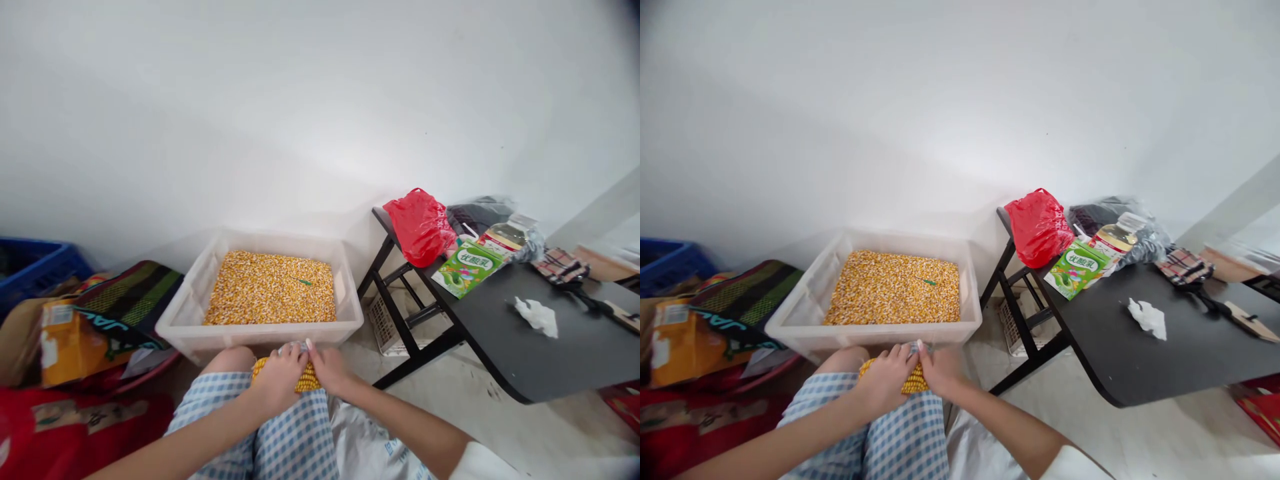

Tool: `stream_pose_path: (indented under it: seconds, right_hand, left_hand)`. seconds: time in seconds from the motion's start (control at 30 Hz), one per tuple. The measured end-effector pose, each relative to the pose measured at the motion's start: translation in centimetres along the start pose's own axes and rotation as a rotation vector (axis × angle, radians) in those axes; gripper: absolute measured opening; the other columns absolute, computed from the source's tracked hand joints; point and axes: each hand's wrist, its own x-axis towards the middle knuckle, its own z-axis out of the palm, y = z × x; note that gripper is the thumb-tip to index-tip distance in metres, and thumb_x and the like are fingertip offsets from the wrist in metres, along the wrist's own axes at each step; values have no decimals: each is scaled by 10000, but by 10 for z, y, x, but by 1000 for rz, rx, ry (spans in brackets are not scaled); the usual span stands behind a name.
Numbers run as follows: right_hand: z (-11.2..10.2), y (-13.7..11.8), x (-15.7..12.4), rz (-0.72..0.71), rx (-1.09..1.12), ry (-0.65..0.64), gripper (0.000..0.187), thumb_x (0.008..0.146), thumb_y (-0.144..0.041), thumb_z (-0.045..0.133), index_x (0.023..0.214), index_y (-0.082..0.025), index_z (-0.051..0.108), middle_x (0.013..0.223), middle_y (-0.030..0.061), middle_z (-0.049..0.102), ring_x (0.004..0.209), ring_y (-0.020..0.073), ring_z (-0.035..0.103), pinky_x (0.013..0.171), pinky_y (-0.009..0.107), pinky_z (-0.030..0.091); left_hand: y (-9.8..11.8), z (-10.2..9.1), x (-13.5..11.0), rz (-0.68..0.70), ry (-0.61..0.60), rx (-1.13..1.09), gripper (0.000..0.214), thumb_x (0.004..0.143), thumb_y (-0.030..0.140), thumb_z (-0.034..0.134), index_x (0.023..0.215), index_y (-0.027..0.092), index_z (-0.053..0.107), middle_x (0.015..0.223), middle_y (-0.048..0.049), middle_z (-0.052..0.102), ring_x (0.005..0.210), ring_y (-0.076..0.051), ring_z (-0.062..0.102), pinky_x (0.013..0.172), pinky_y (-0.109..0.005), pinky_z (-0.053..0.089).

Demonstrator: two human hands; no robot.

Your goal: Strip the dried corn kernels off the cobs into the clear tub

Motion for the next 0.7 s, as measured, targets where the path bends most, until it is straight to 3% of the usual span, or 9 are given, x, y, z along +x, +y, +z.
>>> stream_pose_path:
  seconds: [0.07,0.17,0.3,0.43,0.57,0.7]
  right_hand:
    - [3,-3,-4,11,-93,28,797,893,-509,12,753,-128,698,740,160,670,691,218,631,615,288,437]
    - [9,-6,-10,-85,-150,32,747,906,-471,45,764,-150,704,741,137,677,668,209,636,600,282,442]
    - [21,-8,-13,-156,-125,43,672,918,-423,93,750,-167,691,708,108,678,613,178,630,540,244,428]
    - [34,-8,-8,-249,-37,53,603,925,-356,122,736,-187,669,681,74,675,586,152,619,506,222,414]
    - [39,-5,-4,-215,-17,63,616,919,-374,126,692,-195,671,654,77,673,564,168,619,491,245,411]
    - [41,-5,-7,-183,-44,57,635,916,-381,114,687,-198,678,640,81,671,549,181,622,478,263,403]
  left_hand:
    - [-6,3,-4,-24,-40,-81,468,611,246,515,1065,131,528,974,-125,592,854,-273,555,739,-410,440]
    - [-14,13,-11,-16,-81,-165,405,615,262,508,1001,145,543,898,-98,623,793,-255,587,715,-382,458]
    - [-25,27,-18,22,-75,-250,414,585,281,536,983,167,545,937,-75,626,831,-242,588,757,-361,459]
    - [-38,25,-17,57,-111,-293,345,558,273,553,889,178,545,885,-53,624,785,-215,583,734,-321,455]
    - [-43,18,-16,85,-131,-357,417,595,398,565,953,187,526,894,-53,618,783,-222,582,715,-326,456]
    - [-38,29,-18,-4,-171,-389,571,584,418,595,1093,186,483,948,-77,619,844,-246,586,751,-351,450]
